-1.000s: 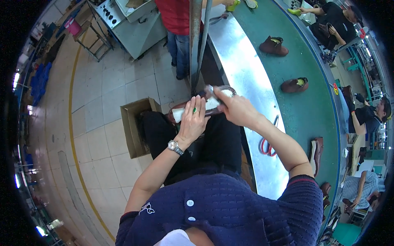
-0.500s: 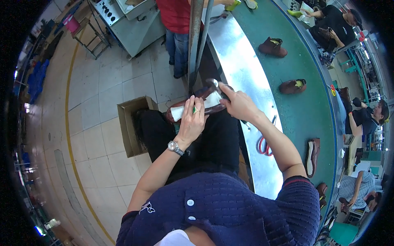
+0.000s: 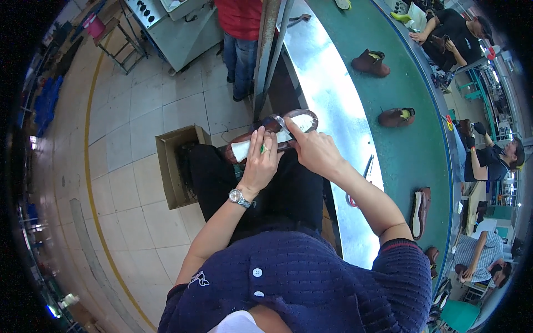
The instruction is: Assembling shoe components by pulling the upper over the last and securing it.
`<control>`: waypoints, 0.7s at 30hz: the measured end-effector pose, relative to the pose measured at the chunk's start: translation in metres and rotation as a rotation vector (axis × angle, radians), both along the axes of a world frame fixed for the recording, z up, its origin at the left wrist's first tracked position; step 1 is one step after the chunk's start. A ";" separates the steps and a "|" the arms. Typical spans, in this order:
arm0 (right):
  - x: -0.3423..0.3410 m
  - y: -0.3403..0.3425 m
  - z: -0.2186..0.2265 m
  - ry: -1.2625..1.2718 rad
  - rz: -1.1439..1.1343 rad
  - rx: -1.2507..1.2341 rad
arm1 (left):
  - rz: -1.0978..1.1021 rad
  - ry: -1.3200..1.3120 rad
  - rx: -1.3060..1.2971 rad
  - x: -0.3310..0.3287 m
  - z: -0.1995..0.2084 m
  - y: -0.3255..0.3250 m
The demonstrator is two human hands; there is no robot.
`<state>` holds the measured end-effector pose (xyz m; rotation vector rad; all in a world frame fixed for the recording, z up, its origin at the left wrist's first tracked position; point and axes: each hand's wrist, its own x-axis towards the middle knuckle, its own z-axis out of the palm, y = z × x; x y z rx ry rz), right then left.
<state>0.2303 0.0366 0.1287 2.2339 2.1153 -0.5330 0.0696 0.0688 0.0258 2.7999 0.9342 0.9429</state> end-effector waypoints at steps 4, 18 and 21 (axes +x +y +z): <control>-0.018 -0.006 0.000 0.091 -0.026 0.238 | 0.005 -0.062 -0.010 -0.001 -0.002 0.000; -0.036 -0.002 -0.013 0.020 0.009 0.115 | 0.174 0.368 0.038 -0.027 0.032 0.002; -0.038 0.005 0.002 0.073 0.087 0.165 | 0.182 0.223 -0.023 -0.033 0.022 0.000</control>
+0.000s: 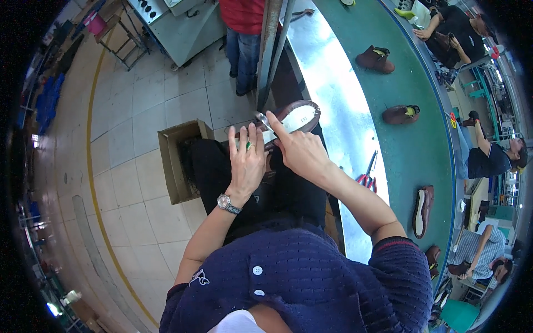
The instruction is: Assembling shoe components by pulling the upper over the last and securing it.
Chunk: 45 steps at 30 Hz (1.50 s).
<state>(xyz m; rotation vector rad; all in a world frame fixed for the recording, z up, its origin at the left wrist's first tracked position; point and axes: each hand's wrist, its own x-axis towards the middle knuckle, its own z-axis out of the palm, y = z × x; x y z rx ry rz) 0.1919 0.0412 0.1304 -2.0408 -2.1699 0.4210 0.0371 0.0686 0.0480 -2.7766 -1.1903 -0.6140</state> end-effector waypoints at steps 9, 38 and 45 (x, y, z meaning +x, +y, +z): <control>-0.017 0.000 -0.007 0.042 0.008 -0.022 | 0.112 -0.591 -0.654 -0.032 0.020 0.013; 0.045 -0.079 -0.032 1.319 -0.375 -0.494 | -0.178 -1.065 -1.515 -0.057 -0.019 -0.048; 0.020 -0.106 -0.055 1.325 -0.209 -0.801 | -0.238 -0.977 -1.447 -0.072 -0.076 -0.078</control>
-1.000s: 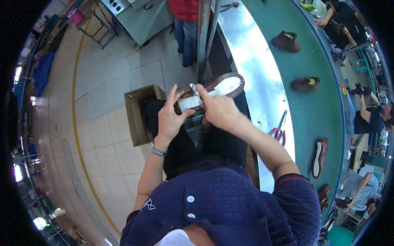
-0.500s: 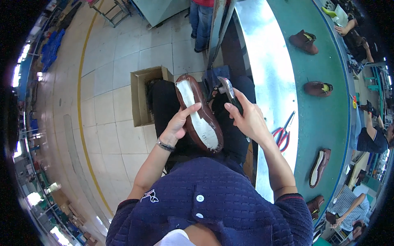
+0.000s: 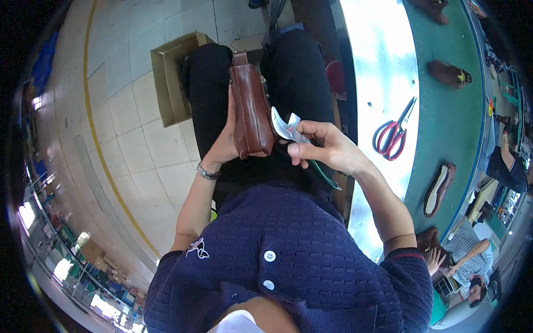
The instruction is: Assembling shoe components by pulling the upper over the last and securing it.
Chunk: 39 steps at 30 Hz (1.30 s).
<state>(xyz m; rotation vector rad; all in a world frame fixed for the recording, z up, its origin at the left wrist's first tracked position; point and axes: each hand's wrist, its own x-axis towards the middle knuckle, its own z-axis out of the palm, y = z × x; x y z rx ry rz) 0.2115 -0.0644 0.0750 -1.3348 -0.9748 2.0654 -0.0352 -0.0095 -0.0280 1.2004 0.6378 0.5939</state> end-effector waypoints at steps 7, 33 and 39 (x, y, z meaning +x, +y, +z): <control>-0.011 0.001 0.000 0.019 0.123 -0.006 | 0.144 -0.262 -0.492 0.000 0.031 0.018; -0.028 0.021 0.037 -0.432 0.460 0.155 | 0.380 -0.015 -0.358 0.044 0.053 0.018; -0.024 0.034 0.042 -0.664 0.565 0.333 | 0.396 0.002 -0.314 0.046 0.044 0.023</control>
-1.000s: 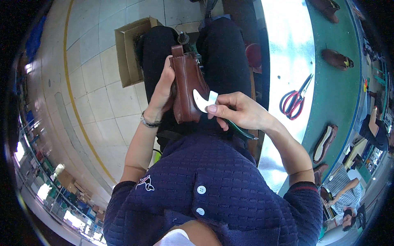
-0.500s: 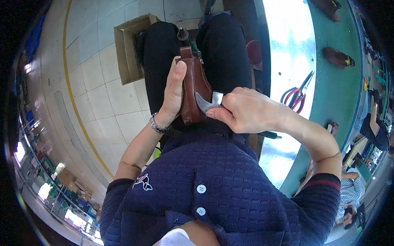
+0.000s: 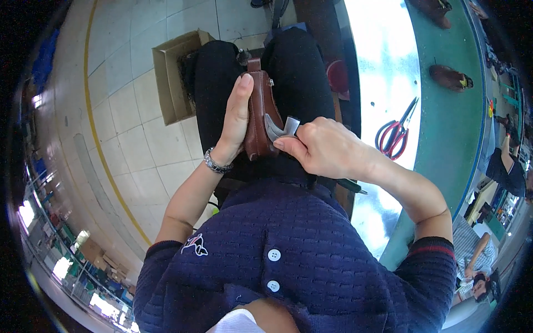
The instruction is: Assembling shoe components by pulling the upper over the last and securing it.
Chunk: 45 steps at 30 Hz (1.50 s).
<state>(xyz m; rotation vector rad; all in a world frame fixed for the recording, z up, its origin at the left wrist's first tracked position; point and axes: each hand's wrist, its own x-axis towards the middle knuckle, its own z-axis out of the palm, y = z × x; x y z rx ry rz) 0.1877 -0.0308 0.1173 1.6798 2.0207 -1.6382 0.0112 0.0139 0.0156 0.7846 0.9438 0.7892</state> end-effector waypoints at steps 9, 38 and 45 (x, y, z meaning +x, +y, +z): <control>0.056 -0.025 -0.037 0.223 -0.564 -0.290 | -0.133 -0.037 0.026 -0.009 -0.016 0.005; 0.077 -0.010 -0.049 -0.436 -0.550 0.239 | -0.111 -0.087 -0.092 -0.004 -0.014 0.020; 0.143 -0.064 -0.123 -0.759 -0.617 0.465 | -0.005 -0.118 -0.331 -0.010 0.003 0.025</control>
